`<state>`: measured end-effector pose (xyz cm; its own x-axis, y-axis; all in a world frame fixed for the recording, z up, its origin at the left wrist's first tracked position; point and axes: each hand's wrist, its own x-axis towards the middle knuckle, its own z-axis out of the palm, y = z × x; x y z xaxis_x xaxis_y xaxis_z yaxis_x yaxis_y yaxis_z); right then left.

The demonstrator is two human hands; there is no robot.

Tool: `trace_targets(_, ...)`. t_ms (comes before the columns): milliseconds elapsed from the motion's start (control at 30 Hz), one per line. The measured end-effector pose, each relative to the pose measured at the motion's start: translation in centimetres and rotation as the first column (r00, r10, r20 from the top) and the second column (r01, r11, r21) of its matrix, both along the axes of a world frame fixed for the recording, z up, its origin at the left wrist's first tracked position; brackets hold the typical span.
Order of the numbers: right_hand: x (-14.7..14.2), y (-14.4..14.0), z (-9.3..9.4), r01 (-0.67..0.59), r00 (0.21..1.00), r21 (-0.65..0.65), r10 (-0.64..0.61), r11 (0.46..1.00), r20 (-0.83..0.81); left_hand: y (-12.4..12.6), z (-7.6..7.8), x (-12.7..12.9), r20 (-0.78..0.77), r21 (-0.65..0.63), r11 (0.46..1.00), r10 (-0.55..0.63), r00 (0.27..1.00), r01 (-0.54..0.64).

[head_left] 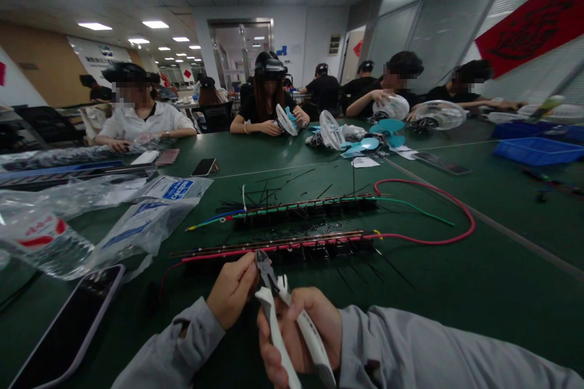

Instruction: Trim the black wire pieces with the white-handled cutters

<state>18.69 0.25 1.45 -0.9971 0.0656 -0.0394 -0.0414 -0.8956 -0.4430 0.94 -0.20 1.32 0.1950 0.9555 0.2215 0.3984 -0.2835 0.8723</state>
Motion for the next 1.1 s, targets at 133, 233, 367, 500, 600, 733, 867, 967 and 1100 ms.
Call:
trace_targets(133,0.0,-0.3,-0.1,0.039,0.999,-0.009,-0.038,0.999,0.014,0.0,-0.3,-0.1,0.092,-0.037,0.999,-0.003,0.996,0.007)
trace_targets(233,0.0,-0.4,-0.4,0.044,0.999,-0.004,-0.044,0.999,0.002,0.1,-0.6,-0.1,0.126,-0.055,0.998,-0.008,0.992,0.015)
trace_targets(367,0.1,-0.2,-0.7,-0.002,1.0,-0.025,0.001,1.0,-0.008,0.3,-0.9,-0.3,0.16,-0.088,0.996,-0.01,0.987,0.024)
trace_targets(500,0.3,0.0,-0.4,-0.017,1.0,0.002,0.017,1.0,-0.011,0.6,-1.2,-0.4,0.184,-0.133,0.99,-0.019,0.983,0.044)
trace_targets(600,0.3,0.0,-0.2,0.0,1.0,0.016,0.0,1.0,-0.002,0.8,-1.2,-0.3,0.191,-0.176,0.983,-0.02,0.981,0.054)
trace_targets(733,0.2,-0.1,-0.2,0.035,0.999,0.016,-0.035,0.999,-0.002,0.6,-1.0,-0.1,0.191,-0.177,0.982,-0.03,0.981,0.065)
trace_targets(867,0.2,-0.1,-0.2,0.065,0.998,0.032,-0.065,0.997,-0.008,0.2,-0.5,0.0,0.17,-0.116,0.991,-0.042,0.985,0.063)
trace_targets(967,0.2,-0.1,-0.1,0.059,0.998,0.042,-0.059,0.997,-0.013,0.0,-0.4,-0.1,0.166,-0.052,0.997,-0.053,0.985,0.063)
trace_targets(1100,0.2,-0.1,-0.3,0.015,0.999,0.04,-0.013,0.999,-0.045,-0.1,-0.3,-0.1,0.14,0.002,0.999,-0.051,0.989,0.051)
